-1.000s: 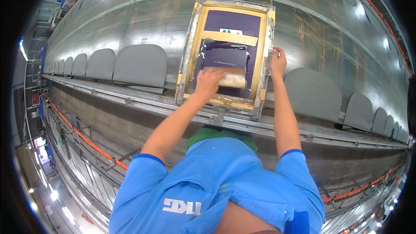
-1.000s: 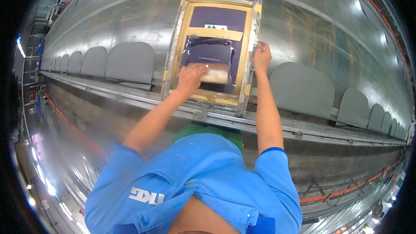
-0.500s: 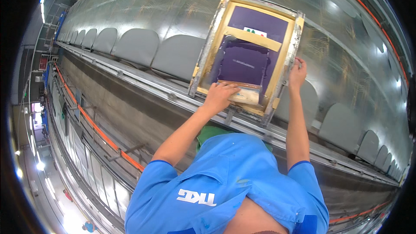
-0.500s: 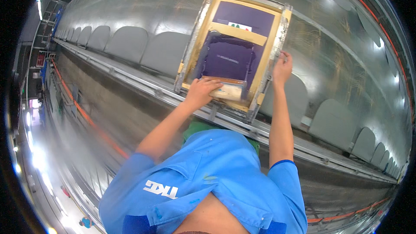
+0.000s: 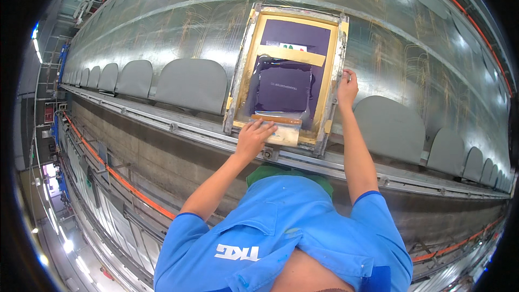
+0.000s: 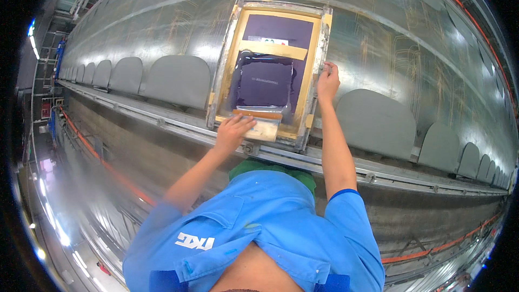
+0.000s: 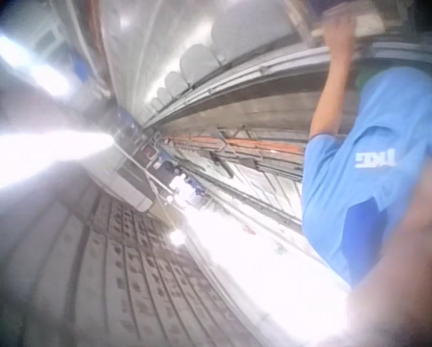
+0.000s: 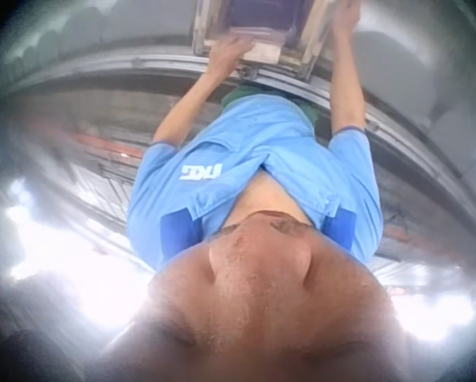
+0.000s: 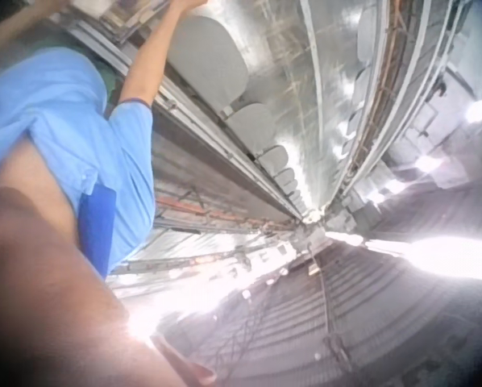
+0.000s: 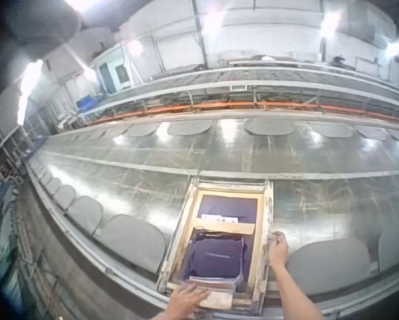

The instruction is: The person uses a squeegee to spread purple ink across a screen printing frame. They repeatedly pull the squeegee from top to bottom to coat the mesh evenly. The person briefly moves the frame to a side station to add more ink from a bottle before returning to the main table to continue the process.

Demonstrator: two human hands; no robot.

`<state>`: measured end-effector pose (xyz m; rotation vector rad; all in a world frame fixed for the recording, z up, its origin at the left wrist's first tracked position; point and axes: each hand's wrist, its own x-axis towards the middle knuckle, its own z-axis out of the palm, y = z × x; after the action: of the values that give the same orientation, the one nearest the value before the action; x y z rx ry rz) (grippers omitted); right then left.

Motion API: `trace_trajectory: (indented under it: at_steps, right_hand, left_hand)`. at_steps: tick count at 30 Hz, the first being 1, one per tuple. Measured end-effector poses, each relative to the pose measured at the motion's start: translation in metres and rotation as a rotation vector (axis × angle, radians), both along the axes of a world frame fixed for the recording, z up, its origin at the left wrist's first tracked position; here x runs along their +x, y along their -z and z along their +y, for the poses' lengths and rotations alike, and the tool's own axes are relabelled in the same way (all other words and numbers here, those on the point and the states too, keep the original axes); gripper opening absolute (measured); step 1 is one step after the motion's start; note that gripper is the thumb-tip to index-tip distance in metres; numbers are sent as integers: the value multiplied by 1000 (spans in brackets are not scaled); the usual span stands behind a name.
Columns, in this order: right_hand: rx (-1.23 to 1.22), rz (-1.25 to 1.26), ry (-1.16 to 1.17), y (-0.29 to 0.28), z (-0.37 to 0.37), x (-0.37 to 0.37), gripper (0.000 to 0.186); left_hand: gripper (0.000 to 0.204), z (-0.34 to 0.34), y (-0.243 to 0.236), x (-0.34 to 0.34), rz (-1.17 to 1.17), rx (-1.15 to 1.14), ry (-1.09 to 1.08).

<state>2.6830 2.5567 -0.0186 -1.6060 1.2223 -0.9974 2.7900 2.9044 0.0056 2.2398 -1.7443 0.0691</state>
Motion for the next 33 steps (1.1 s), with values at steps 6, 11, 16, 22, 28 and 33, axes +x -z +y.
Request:
trace_trajectory:
  at_steps: [6, 11, 16, 22, 28, 33]
  right_hand:
    - [0, 96, 68, 0, 5, 5, 23]
    - [-9, 98, 66, 8, 5, 1, 21]
    - [-11, 49, 58, 16, 2, -4, 21]
    - [16, 4, 45, 12, 9, -9, 20]
    - [40, 40, 56, 5, 11, -13, 21]
    - [22, 79, 58, 3, 13, -17, 21]
  left_hand:
    - [52, -22, -3, 20, -128, -82, 43]
    - [43, -135, -44, 101, 191, 59, -121]
    - [43, -165, -52, 109, 87, 117, -131]
    - [49, -56, -10, 26, -41, 47, -38]
    - [50, -6, -9, -10, -84, -122, 51]
    - [37, -88, -28, 47, 135, -1, -79]
